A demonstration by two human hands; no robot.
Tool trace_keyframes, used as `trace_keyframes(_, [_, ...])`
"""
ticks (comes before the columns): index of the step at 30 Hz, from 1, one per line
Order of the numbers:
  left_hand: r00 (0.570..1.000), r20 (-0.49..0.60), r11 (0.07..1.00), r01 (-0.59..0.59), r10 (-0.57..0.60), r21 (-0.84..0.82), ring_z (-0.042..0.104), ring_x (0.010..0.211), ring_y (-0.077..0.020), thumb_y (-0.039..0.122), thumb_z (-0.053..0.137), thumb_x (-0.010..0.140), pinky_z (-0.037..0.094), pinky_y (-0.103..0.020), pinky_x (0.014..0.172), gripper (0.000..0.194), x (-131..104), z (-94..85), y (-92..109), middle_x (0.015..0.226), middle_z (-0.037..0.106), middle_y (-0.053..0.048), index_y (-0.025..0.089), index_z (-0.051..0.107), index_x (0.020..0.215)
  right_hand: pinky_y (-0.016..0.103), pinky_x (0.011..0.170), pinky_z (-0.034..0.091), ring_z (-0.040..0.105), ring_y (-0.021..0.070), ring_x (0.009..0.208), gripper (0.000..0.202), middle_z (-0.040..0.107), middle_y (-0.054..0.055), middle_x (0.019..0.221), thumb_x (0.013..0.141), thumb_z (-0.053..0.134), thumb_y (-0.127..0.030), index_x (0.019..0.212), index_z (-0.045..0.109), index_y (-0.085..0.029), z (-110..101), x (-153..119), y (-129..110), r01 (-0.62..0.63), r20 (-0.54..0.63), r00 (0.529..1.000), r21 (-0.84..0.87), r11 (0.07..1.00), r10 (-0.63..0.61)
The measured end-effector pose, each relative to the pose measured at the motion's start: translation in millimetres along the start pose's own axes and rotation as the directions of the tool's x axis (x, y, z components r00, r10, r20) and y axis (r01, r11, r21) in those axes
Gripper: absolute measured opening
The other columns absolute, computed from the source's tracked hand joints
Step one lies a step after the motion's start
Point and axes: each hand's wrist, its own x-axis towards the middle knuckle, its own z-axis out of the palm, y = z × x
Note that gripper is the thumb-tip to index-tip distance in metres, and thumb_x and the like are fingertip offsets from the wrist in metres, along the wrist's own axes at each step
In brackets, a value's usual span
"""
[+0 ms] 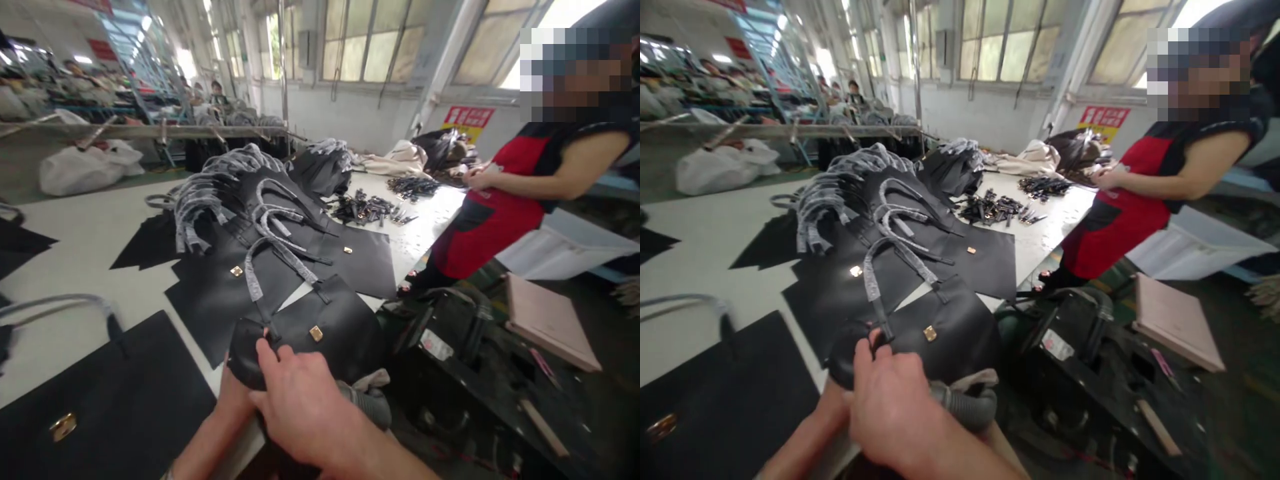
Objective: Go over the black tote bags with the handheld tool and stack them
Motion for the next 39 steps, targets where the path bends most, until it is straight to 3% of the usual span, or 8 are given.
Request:
trace_keyframes(3, [0.999,-0.002,0.959,0.051,-0.053,0.278,0.054,0.106,-0.0314,0.035,0.05,0.078,0.042,-0.042,0.089,0.05,34.0,-20.9,11.1,0.118,0.056,-0.017,0.012,0.051,0.122,0.047,0.066,0.056,0.066,0.0323,0.083,0.065,0.067,0.016,0.101,0.086,0.056,-0.041,0.14,0.038,-0.01,-5.0,-26.2,17.5,-0.126,-0.034,0.992,-0.011,0.992,0.125])
trace_keyframes(6, [0.974,0.151,0.924,0.104,-0.17,0.369,0.059,0.097,-0.0329,0.05,0.058,0.072,0.044,-0.036,0.076,0.054,60.3,-28.1,11.2,0.106,0.062,-0.016,0.013,0.057,0.111,0.05,0.071,0.056,0.066,0.0335,0.086,0.065,0.067,0.016,0.106,0.086,0.057,-0.038,0.142,0.038,-0.013,-8.1,-48.2,31.4,-0.266,-0.015,0.964,0.027,0.964,0.266])
trace_keyframes(11, [0.968,0.169,0.978,0.164,-0.185,0.131,0.062,0.077,-0.0259,0.073,0.056,0.063,0.04,-0.028,0.063,0.059,68.8,-36.2,-16.1,0.078,0.066,-0.006,0.017,0.062,0.081,0.049,0.085,0.052,0.065,0.0317,0.098,0.062,0.065,0.015,0.117,0.087,0.055,-0.029,0.144,0.037,-0.016,-7.4,-88.3,56.1,-0.453,0.03,0.89,0.151,0.879,0.454])
trace_keyframes(19, [0.929,0.012,0.912,0.366,-0.37,-0.187,0.061,0.071,-0.024,0.07,0.062,0.06,0.042,-0.027,0.06,0.061,44.0,-76.3,-68.0,0.072,0.067,-0.004,0.013,0.065,0.084,0.043,0.104,0.04,0.047,0.0277,0.128,0.063,0.049,0.012,0.142,0.09,0.037,-0.043,0.145,0.035,-0.013,30.6,-145.4,127.7,-0.617,0.028,0.76,0.344,0.708,0.649])
trace_keyframes(23, [0.94,0.008,0.925,0.337,-0.34,-0.174,0.061,0.071,-0.0227,0.068,0.062,0.063,0.041,-0.027,0.062,0.058,42.3,-75.8,-80.3,0.072,0.066,-0.004,0.013,0.065,0.081,0.041,0.1,0.042,0.052,0.0276,0.123,0.064,0.058,0.01,0.133,0.088,0.038,-0.052,0.142,0.04,-0.018,32.7,-138.8,153.7,-0.646,0.082,0.72,0.443,0.621,0.69])
trace_keyframes(26, [0.945,0.013,0.933,0.324,-0.326,-0.156,0.061,0.07,-0.0219,0.067,0.063,0.063,0.04,-0.026,0.061,0.056,43.5,-73.5,-83.1,0.071,0.066,-0.003,0.014,0.064,0.08,0.035,0.076,0.052,0.069,0.0246,0.082,0.064,0.074,0.005,0.091,0.087,0.041,-0.053,0.141,0.042,-0.02,25.1,-123.6,161.5,-0.654,0.14,0.708,0.501,0.567,0.693])
trace_keyframes(29, [0.946,0.03,0.938,0.324,-0.323,-0.124,0.061,0.07,-0.0214,0.066,0.061,0.065,0.04,-0.025,0.06,0.053,44.7,-72.6,-80.4,0.072,0.066,-0.003,0.014,0.063,0.079,0.029,0.052,0.047,0.062,0.0189,0.051,0.062,0.064,-0.002,0.059,0.087,0.043,-0.051,0.14,0.042,-0.019,17.8,-105.8,168.5,-0.631,0.172,0.722,0.562,0.535,0.67])
trace_keyframes(39, [0.935,0.02,0.935,0.354,-0.354,-0.03,0.063,0.093,-0.0284,0.055,0.071,0.058,0.049,-0.033,0.079,0.051,50.0,-80.8,-86.1,0.094,0.07,-0.006,0.018,0.062,0.093,0.025,0.04,0.043,0.056,0.0138,0.043,0.037,0.059,0.002,0.069,0.09,0.035,-0.041,0.107,0.057,-0.017,-15.2,-41.4,187.2,-0.539,0.225,0.827,0.577,0.614,0.515])
